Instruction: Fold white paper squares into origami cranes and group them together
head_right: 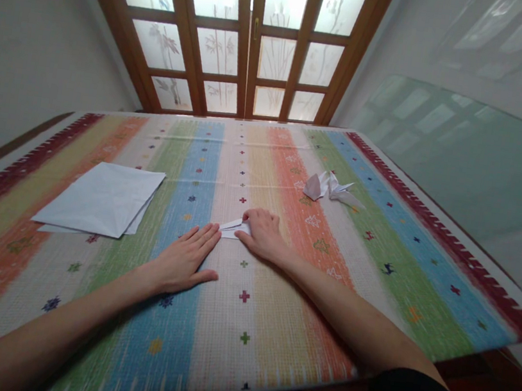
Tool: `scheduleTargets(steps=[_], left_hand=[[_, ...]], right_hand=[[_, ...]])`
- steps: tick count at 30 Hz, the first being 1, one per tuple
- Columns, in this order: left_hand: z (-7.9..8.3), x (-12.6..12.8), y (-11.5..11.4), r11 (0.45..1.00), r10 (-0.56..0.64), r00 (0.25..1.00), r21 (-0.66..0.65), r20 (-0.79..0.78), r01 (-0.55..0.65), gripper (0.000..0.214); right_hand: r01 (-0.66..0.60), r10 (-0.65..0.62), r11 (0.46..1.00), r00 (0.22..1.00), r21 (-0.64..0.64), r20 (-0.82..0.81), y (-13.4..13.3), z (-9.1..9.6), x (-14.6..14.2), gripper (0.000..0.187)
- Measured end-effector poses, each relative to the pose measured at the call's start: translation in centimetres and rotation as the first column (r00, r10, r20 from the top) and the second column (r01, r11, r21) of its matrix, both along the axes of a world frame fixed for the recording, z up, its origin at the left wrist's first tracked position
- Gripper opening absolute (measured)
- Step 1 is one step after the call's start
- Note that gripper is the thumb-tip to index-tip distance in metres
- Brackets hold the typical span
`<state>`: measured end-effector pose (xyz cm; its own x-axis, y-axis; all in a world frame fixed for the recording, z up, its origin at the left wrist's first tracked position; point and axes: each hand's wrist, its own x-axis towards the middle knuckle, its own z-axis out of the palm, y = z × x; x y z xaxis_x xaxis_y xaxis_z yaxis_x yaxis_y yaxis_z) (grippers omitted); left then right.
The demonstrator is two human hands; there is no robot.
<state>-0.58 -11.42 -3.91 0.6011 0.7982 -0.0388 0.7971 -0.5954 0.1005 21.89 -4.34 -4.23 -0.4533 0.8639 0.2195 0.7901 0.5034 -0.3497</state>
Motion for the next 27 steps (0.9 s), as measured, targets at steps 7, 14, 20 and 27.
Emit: scheduleTargets(steps=[7, 14, 20, 27], left_hand=[[0.2, 0.0, 0.0, 1.0, 0.008, 1.0, -0.001, 0.029, -0.008, 0.086], [1.8, 1.7, 2.0, 0.989, 0.145, 0.944, -0.039, 0.297, -0.14, 0.036], [0.7, 3.4, 5.6, 0.894, 0.436, 0.578, -0.402, 0.69, -0.196, 0.04], [0.0, 3.5, 6.1, 0.854, 0.521, 0.313, -0.483, 0.794, -0.195, 0.038]], right_hand=[[0.065, -0.065, 0.998, 0.998, 0.001, -0.006, -0.2, -0.5, 3.2, 0.029], [-0.014, 0.007, 0.996, 0.996, -0.083, -0.086, 0.3, 0.4, 3.9, 0.054], [-0.126, 0.11, 0.989, 0.978, -0.082, -0.175, 1.2, 1.8, 2.8, 0.021], [0.052, -0.049, 0.999, 0.864, -0.008, -0.5, 2.7, 1.5, -0.6, 0.031]])
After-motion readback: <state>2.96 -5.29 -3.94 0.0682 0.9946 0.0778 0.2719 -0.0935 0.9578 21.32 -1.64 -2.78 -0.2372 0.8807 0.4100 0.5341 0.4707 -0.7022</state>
